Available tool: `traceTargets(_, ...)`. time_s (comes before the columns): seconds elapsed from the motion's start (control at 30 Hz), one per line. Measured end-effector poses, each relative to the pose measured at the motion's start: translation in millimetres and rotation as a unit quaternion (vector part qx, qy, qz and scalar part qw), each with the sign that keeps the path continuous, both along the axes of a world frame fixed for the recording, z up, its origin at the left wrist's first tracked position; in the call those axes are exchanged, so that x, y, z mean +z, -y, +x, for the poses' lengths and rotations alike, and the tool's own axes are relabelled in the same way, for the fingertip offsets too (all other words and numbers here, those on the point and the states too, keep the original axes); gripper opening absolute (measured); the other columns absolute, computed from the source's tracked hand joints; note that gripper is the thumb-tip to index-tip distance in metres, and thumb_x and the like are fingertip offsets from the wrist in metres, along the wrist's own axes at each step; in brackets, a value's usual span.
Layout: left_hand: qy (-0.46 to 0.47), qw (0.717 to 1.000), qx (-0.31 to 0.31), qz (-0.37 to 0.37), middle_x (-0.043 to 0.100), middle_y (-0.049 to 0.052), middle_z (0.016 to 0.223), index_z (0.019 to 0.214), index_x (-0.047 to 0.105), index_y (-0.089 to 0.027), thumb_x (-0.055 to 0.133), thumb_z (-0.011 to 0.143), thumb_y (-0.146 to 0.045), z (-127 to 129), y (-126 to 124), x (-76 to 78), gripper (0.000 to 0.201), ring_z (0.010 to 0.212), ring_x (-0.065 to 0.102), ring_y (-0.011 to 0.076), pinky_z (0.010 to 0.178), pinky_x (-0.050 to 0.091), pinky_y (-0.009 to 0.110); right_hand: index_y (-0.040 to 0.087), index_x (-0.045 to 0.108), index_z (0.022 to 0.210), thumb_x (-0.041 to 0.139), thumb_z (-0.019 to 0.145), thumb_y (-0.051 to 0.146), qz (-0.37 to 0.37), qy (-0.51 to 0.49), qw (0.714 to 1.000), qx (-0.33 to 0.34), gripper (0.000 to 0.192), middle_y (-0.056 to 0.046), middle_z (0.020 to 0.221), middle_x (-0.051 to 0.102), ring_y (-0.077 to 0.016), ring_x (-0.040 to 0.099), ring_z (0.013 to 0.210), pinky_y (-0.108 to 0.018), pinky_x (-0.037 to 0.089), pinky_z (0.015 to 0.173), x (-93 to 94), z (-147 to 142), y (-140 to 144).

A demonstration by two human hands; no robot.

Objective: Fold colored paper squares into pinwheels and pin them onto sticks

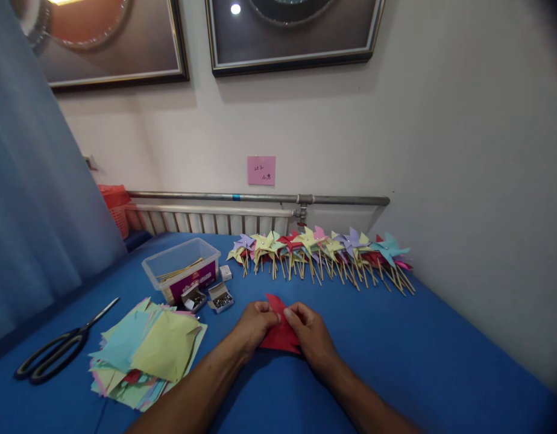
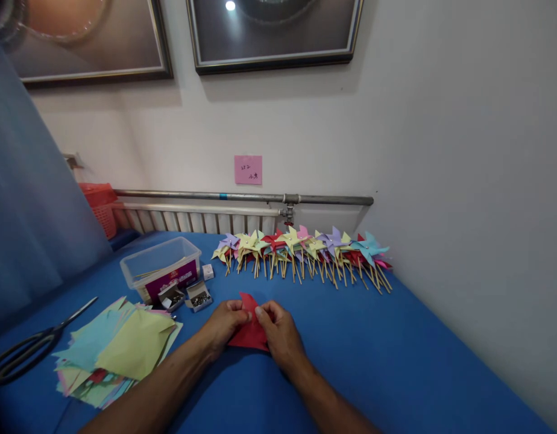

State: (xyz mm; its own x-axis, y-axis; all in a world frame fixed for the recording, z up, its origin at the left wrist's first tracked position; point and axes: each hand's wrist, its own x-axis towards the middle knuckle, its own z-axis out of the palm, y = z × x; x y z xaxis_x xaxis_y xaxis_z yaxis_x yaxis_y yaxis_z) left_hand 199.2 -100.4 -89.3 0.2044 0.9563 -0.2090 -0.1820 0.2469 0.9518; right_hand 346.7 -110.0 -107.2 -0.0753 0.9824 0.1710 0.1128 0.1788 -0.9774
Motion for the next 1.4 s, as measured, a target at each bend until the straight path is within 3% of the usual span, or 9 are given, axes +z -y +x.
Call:
traceTargets(0.23, 0.007, 1.0, 0.003, -0.005, 0.057, -0.001, 0.05, 0.06, 0.058, -0.015, 0.068, 0.054, -0.022, 0.5, 1.7, 4.0, 0.013, 0.043, 0.045, 0.009, 0.047, 0.031, 0.022, 0.02, 0.058, 0.081, 0.072, 0.071, 0.047, -0.07, -0.105, 0.992, 0.013, 0.032, 0.005, 0.06, 0.058, -0.0109, 0.047, 0.049, -0.023, 0.036, 0.049, -6.0, -2.0, -4.9)
traceTargets(0.47, 0.019, 0.999, 0.034, 0.001, 0.05, -0.004, 0.048, 0.058, 0.054, -0.016, 0.072, 0.057, -0.029, 0.8, 2.0, 3.1, 0.022, 0.043, 0.039, 0.0072, 0.047, 0.027, 0.022, 0.02, 0.058, 0.08, 0.077, 0.066, 0.047, -0.076, -0.143, 0.987, -0.012, 0.035, 0.005, 0.06, 0.06, -0.0109, 0.049, 0.049, -0.024, 0.039, 0.051, -8.4, -1.6, -9.8)
traceTargets(0.73, -0.004, 1.0, 0.03, 0.007, 0.051, -0.004, 0.047, 0.059, 0.056, -0.015, 0.074, 0.057, -0.031, 1.2, 2.8, 4.6, 0.023, 0.043, 0.039, 0.0072, 0.047, 0.027, 0.023, 0.021, 0.059, 0.078, 0.073, 0.067, 0.046, -0.07, -0.1, 0.991, -0.058, 0.03, 0.007, 0.051, 0.053, -0.0097, 0.043, 0.043, -0.023, 0.033, 0.044, -5.9, 0.9, -11.0)
traceTargets(1.17, -0.023, 0.999, 0.03, 0.019, 0.052, -0.004, 0.047, 0.058, 0.054, -0.017, 0.076, 0.053, -0.025, 1.6, -2.6, -6.3, 0.025, 0.041, 0.039, 0.0068, 0.045, 0.027, 0.022, 0.022, 0.057, 0.08, 0.072, 0.07, 0.046, -0.078, -0.084, 0.992, -0.043, 0.03, 0.009, 0.048, 0.048, -0.0085, 0.037, 0.039, -0.021, 0.026, 0.039, -10.4, -3.0, -7.4)
traceTargets(1.4, 0.011, 1.0, 0.023, 0.004, 0.06, 0.0, 0.053, 0.062, 0.059, -0.015, 0.073, 0.054, -0.025, -0.7, -3.2, -4.6, 0.019, 0.045, 0.048, 0.0096, 0.049, 0.034, 0.023, 0.02, 0.062, 0.08, 0.079, 0.066, 0.045, -0.079, -0.181, 0.98, 0.001, 0.033, 0.002, 0.065, 0.063, -0.0135, 0.054, 0.057, -0.025, 0.044, 0.056, -3.4, -3.7, -3.4)
